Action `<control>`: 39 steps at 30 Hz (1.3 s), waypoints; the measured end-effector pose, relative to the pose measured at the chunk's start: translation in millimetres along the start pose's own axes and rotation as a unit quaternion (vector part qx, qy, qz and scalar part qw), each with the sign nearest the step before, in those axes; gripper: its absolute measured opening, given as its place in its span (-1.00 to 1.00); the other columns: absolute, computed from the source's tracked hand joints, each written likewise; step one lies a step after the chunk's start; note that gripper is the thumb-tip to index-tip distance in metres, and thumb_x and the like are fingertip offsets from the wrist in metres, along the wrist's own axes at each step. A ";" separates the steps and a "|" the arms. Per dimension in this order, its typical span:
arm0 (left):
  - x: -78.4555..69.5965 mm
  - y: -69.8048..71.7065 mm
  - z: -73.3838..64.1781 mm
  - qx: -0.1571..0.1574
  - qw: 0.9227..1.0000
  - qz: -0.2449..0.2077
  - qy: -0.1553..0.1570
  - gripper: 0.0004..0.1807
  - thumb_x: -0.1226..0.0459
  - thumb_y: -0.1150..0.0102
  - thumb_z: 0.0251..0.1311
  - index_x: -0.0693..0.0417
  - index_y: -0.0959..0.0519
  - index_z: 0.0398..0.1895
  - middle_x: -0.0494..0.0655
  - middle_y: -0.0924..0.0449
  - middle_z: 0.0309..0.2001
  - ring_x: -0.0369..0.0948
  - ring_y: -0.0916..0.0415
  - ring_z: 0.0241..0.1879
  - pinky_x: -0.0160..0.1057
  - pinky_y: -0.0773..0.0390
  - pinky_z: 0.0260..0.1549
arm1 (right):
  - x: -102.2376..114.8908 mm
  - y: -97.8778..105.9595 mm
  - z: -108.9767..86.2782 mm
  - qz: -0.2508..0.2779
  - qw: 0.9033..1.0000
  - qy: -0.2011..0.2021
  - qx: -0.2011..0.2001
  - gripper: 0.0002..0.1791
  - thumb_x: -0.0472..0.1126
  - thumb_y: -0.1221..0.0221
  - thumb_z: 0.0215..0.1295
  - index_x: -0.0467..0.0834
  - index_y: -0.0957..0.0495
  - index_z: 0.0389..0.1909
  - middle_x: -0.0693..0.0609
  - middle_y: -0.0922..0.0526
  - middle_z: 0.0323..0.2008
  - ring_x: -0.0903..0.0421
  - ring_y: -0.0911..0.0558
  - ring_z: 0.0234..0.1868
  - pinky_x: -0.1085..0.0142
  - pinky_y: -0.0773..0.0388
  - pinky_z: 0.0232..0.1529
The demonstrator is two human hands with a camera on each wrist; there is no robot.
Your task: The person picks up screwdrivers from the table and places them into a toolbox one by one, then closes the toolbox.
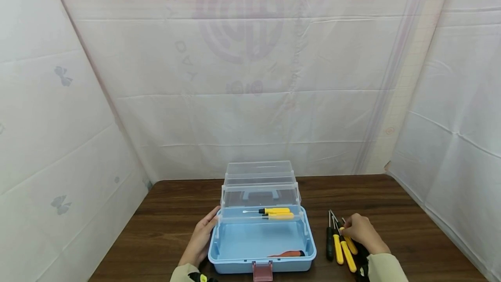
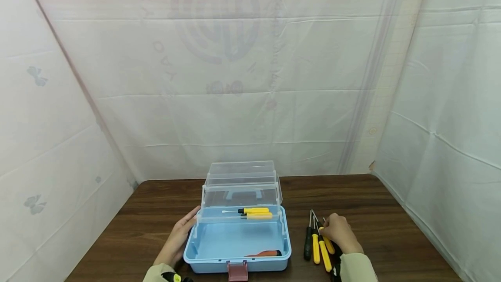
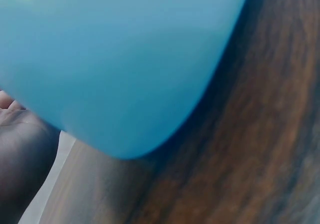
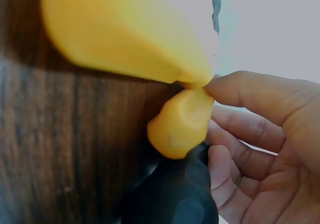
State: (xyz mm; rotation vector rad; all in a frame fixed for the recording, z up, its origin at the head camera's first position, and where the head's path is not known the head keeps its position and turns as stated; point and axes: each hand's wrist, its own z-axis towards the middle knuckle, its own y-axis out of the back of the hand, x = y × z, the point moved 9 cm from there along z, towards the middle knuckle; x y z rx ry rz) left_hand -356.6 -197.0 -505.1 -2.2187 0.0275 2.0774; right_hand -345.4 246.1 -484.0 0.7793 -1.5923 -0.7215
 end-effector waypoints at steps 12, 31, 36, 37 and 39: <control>1.4 -1.9 -0.1 0.003 1.000 0.001 0.002 -0.40 0.15 0.21 0.50 0.22 -0.03 0.49 0.25 0.03 0.49 0.16 0.00 0.45 0.13 -0.22 0.33 | -6.6 -0.2 0.3 0.018 1.000 -0.013 0.019 -0.87 -0.30 -0.24 0.15 -0.25 -0.63 -0.55 0.03 -0.56 -0.62 0.16 -0.46 -0.60 0.33 -0.41 -0.55; 1.1 -1.4 -0.9 0.000 1.000 0.003 0.001 -0.40 0.16 0.21 0.50 0.22 -0.04 0.49 0.26 0.03 0.48 0.17 -0.01 0.45 0.14 -0.22 0.33 | -2.8 11.4 -1.7 0.039 0.999 -0.006 0.018 -0.78 -0.26 -0.24 0.20 -0.38 -0.65 -0.27 -0.06 -0.68 -0.36 0.14 -0.60 -0.45 0.23 -0.60 -0.44; 0.3 -0.3 -0.8 -0.003 1.000 0.007 0.002 -0.40 0.14 0.21 0.50 0.21 -0.05 0.48 0.26 0.01 0.48 0.17 -0.02 0.44 0.15 -0.23 0.32 | -0.3 14.7 -1.8 0.042 0.999 -0.003 0.009 -0.81 -0.26 -0.25 0.19 -0.36 -0.64 -0.32 -0.04 -0.66 -0.41 0.13 -0.58 -0.47 0.26 -0.57 -0.46; 0.0 -0.1 -0.8 -0.003 1.000 0.008 0.002 -0.40 0.14 0.21 0.50 0.21 -0.05 0.48 0.26 0.01 0.48 0.18 -0.02 0.44 0.15 -0.23 0.32 | 0.7 15.5 -1.7 0.043 0.999 -0.001 0.006 -0.81 -0.26 -0.26 0.18 -0.36 -0.64 -0.33 -0.05 -0.66 -0.41 0.13 -0.57 -0.47 0.26 -0.57 -0.46; -0.1 0.2 -0.5 -0.003 1.000 0.009 0.002 -0.40 0.14 0.22 0.50 0.21 -0.04 0.49 0.26 0.02 0.48 0.18 -0.02 0.44 0.16 -0.22 0.32 | 2.9 16.9 -1.6 0.045 0.999 0.004 0.003 -0.80 -0.27 -0.27 0.17 -0.37 -0.64 -0.32 -0.06 -0.67 -0.38 0.14 -0.57 -0.45 0.25 -0.58 -0.45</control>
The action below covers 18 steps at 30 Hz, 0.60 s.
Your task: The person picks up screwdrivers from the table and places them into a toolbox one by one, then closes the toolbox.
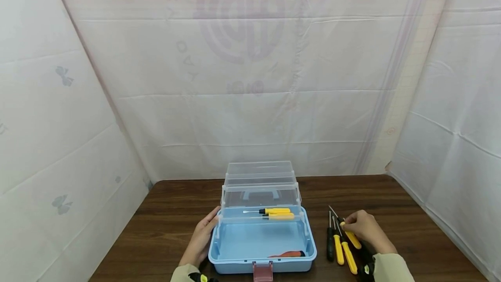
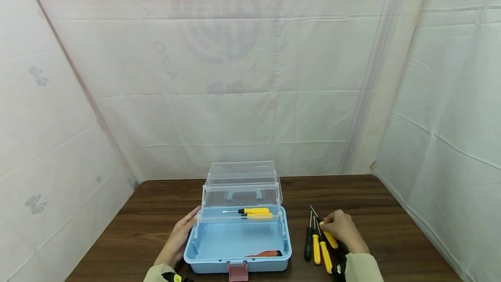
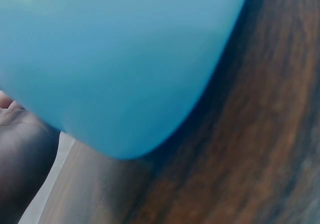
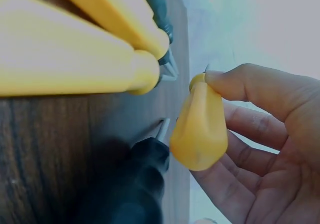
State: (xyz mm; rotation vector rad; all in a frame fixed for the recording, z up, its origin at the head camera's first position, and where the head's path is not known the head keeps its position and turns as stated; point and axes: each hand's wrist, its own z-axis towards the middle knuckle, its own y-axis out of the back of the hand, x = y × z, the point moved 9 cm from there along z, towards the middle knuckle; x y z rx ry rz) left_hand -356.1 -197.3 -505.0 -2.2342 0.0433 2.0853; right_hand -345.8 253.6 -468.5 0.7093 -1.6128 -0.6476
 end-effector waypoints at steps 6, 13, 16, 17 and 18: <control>0.9 0.1 -0.1 0.001 1.000 -0.002 0.003 -0.39 0.12 0.18 0.48 0.21 -0.05 0.48 0.27 0.01 0.48 0.19 -0.03 0.44 0.17 -0.21 0.32 | 6.7 2.7 -0.6 0.003 1.000 0.011 -0.002 -0.77 -0.27 -0.27 0.16 -0.38 -0.65 -0.26 -0.07 -0.69 -0.34 0.15 -0.59 -0.42 0.23 -0.60 -0.43; 1.5 0.5 0.7 -0.002 1.000 -0.009 0.007 -0.37 0.11 0.13 0.46 0.19 -0.08 0.48 0.24 0.01 0.49 0.17 -0.04 0.44 0.15 -0.20 0.33 | 12.7 3.1 -1.6 -0.006 1.000 0.027 -0.004 -0.79 -0.25 -0.27 0.18 -0.34 -0.67 -0.26 -0.03 -0.69 -0.36 0.16 -0.58 -0.44 0.24 -0.58 -0.43; 0.6 0.1 0.9 -0.001 1.000 -0.004 0.004 -0.37 0.10 0.14 0.46 0.20 -0.07 0.48 0.26 0.02 0.48 0.19 -0.03 0.44 0.15 -0.21 0.33 | 17.1 3.2 -2.9 -0.001 1.000 0.029 -0.002 -0.79 -0.25 -0.26 0.19 -0.33 -0.66 -0.26 -0.03 -0.68 -0.37 0.17 -0.58 -0.45 0.26 -0.58 -0.44; 0.4 0.2 0.9 -0.002 1.000 -0.005 0.005 -0.37 0.10 0.13 0.46 0.19 -0.08 0.48 0.26 0.01 0.48 0.18 -0.03 0.44 0.15 -0.21 0.33 | 19.2 3.4 -3.3 0.003 1.000 0.030 -0.002 -0.80 -0.26 -0.25 0.19 -0.33 -0.66 -0.26 -0.03 -0.68 -0.37 0.16 -0.58 -0.46 0.26 -0.58 -0.45; 0.0 0.2 1.0 -0.001 1.000 -0.003 0.002 -0.36 0.10 0.14 0.47 0.20 -0.07 0.48 0.27 0.02 0.48 0.20 -0.02 0.44 0.15 -0.21 0.33 | 21.6 3.8 -3.8 0.005 0.999 0.032 -0.003 -0.80 -0.26 -0.25 0.19 -0.33 -0.65 -0.26 -0.03 -0.68 -0.37 0.16 -0.57 -0.46 0.27 -0.58 -0.45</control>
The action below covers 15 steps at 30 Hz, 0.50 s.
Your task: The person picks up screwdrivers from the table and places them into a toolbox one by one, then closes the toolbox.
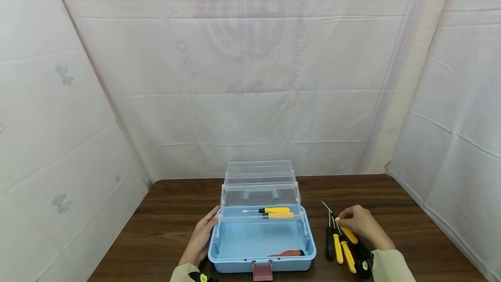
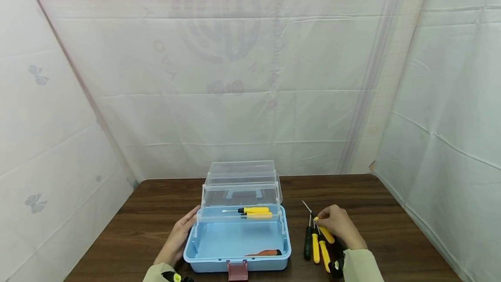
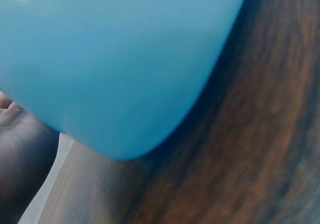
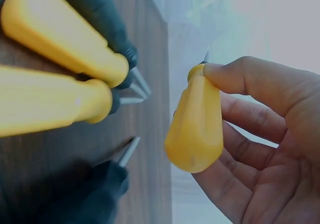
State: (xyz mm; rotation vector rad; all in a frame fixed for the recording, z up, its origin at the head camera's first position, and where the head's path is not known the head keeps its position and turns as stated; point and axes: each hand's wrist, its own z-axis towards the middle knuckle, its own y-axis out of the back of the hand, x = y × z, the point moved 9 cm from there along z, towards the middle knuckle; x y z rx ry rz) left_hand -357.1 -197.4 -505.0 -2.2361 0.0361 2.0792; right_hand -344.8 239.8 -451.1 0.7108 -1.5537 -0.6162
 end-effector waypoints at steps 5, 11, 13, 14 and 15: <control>-0.3 1.1 0.2 -0.004 1.000 -0.003 -0.001 -0.37 0.10 0.13 0.46 0.20 -0.08 0.48 0.26 0.01 0.48 0.18 -0.02 0.44 0.14 -0.22 0.33 | 13.5 3.2 -2.8 0.009 1.000 0.015 -0.003 -0.80 -0.26 -0.25 0.19 -0.33 -0.65 -0.25 -0.03 -0.66 -0.39 0.16 -0.55 -0.47 0.28 -0.56 -0.47; 1.3 0.7 0.0 -0.001 1.000 -0.004 0.001 -0.35 0.07 0.12 0.45 0.19 -0.07 0.48 0.25 0.00 0.48 0.18 -0.03 0.44 0.15 -0.22 0.33 | 26.8 6.6 -4.9 0.029 0.999 0.028 -0.004 -0.82 -0.29 -0.23 0.20 -0.32 -0.65 -0.24 -0.02 -0.65 -0.41 0.13 -0.52 -0.49 0.24 -0.55 -0.47; 2.6 1.0 -0.2 -0.002 1.000 -0.007 0.005 -0.34 0.07 0.11 0.45 0.18 -0.07 0.48 0.24 0.01 0.49 0.17 -0.04 0.44 0.15 -0.22 0.33 | 31.8 8.2 -5.0 0.028 0.999 0.038 -0.007 -0.81 -0.28 -0.24 0.21 -0.31 -0.65 -0.23 -0.02 -0.65 -0.40 0.13 -0.52 -0.47 0.24 -0.55 -0.45; 2.9 0.9 -0.4 -0.001 1.000 -0.007 0.005 -0.34 0.07 0.11 0.45 0.18 -0.07 0.48 0.25 0.01 0.49 0.18 -0.03 0.44 0.16 -0.21 0.33 | 34.6 9.0 -4.9 0.023 0.999 0.047 -0.007 -0.80 -0.27 -0.24 0.21 -0.32 -0.65 -0.22 -0.02 -0.65 -0.39 0.14 -0.52 -0.47 0.25 -0.55 -0.44; 3.5 0.8 -0.4 0.000 1.000 -0.007 0.005 -0.34 0.07 0.11 0.45 0.19 -0.06 0.49 0.25 0.02 0.49 0.18 -0.02 0.44 0.17 -0.20 0.33 | 36.9 9.3 -4.7 0.021 0.998 0.054 -0.007 -0.80 -0.27 -0.24 0.21 -0.32 -0.65 -0.22 -0.02 -0.65 -0.39 0.13 -0.52 -0.47 0.25 -0.54 -0.44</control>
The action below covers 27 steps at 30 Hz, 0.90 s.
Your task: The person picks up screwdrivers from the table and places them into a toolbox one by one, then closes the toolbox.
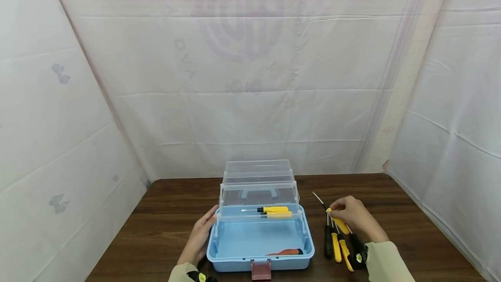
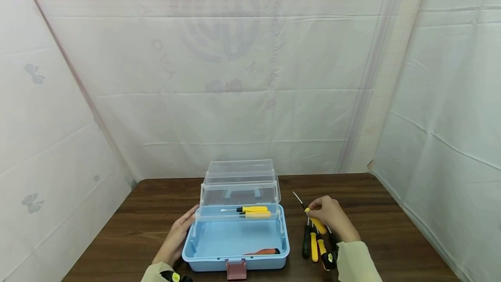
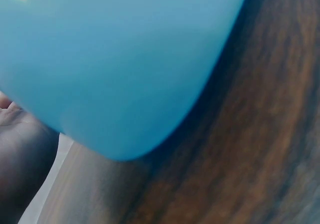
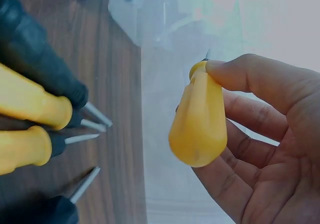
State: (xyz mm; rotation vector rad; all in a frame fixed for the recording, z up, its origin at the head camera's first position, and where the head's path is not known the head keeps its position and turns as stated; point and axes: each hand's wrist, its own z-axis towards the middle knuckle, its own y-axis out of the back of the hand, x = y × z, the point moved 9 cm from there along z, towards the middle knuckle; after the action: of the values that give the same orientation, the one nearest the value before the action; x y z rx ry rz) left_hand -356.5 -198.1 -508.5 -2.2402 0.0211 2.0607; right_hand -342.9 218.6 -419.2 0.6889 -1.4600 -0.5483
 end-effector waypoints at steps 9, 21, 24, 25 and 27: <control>0.5 0.6 0.2 -0.001 1.000 -0.001 0.001 -0.33 0.07 0.11 0.45 0.19 -0.06 0.49 0.25 0.03 0.49 0.19 -0.02 0.44 0.17 -0.19 0.33 | 22.7 4.9 6.8 -0.011 0.999 0.046 -0.005 -0.79 -0.25 -0.25 0.21 -0.31 -0.65 -0.21 0.00 -0.65 -0.39 0.15 -0.54 -0.46 0.28 -0.53 -0.45; -1.3 -1.0 0.7 0.006 1.000 -0.012 0.000 -0.38 0.13 0.14 0.46 0.16 -0.06 0.49 0.23 0.02 0.49 0.17 -0.03 0.44 0.15 -0.20 0.33 | 48.7 2.8 17.6 -0.007 0.997 0.073 0.005 -0.81 -0.24 -0.26 0.21 -0.27 -0.66 -0.21 -0.01 -0.64 -0.39 0.15 -0.55 -0.44 0.31 -0.58 -0.42; -1.4 -0.9 0.4 0.007 1.000 -0.013 0.000 -0.39 0.14 0.15 0.46 0.16 -0.06 0.49 0.24 0.03 0.49 0.17 -0.02 0.44 0.16 -0.19 0.34 | 55.3 1.9 20.8 -0.014 0.996 0.089 0.005 -0.82 -0.24 -0.26 0.20 -0.26 -0.67 -0.23 -0.01 -0.64 -0.39 0.15 -0.54 -0.44 0.32 -0.57 -0.41; -1.3 -0.8 0.3 0.007 1.000 -0.013 0.000 -0.38 0.14 0.15 0.46 0.16 -0.06 0.49 0.24 0.03 0.49 0.17 -0.02 0.44 0.16 -0.19 0.34 | 57.7 1.5 21.8 -0.016 0.995 0.095 0.006 -0.82 -0.24 -0.26 0.20 -0.25 -0.68 -0.24 -0.01 -0.64 -0.38 0.15 -0.54 -0.44 0.32 -0.57 -0.41; -1.0 -0.7 0.1 0.007 1.000 -0.014 0.001 -0.38 0.14 0.15 0.46 0.17 -0.05 0.49 0.24 0.04 0.49 0.18 -0.01 0.44 0.16 -0.18 0.34 | 62.0 0.1 23.6 -0.018 0.995 0.101 0.008 -0.83 -0.25 -0.27 0.20 -0.25 -0.68 -0.24 0.00 -0.65 -0.38 0.16 -0.55 -0.44 0.32 -0.57 -0.40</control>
State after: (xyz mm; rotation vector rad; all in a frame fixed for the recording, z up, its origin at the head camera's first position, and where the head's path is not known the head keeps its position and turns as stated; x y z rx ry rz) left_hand -356.7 -197.5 -507.4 -2.2208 0.0036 2.0378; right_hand -363.3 172.5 -376.0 0.7621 -1.2656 -0.4805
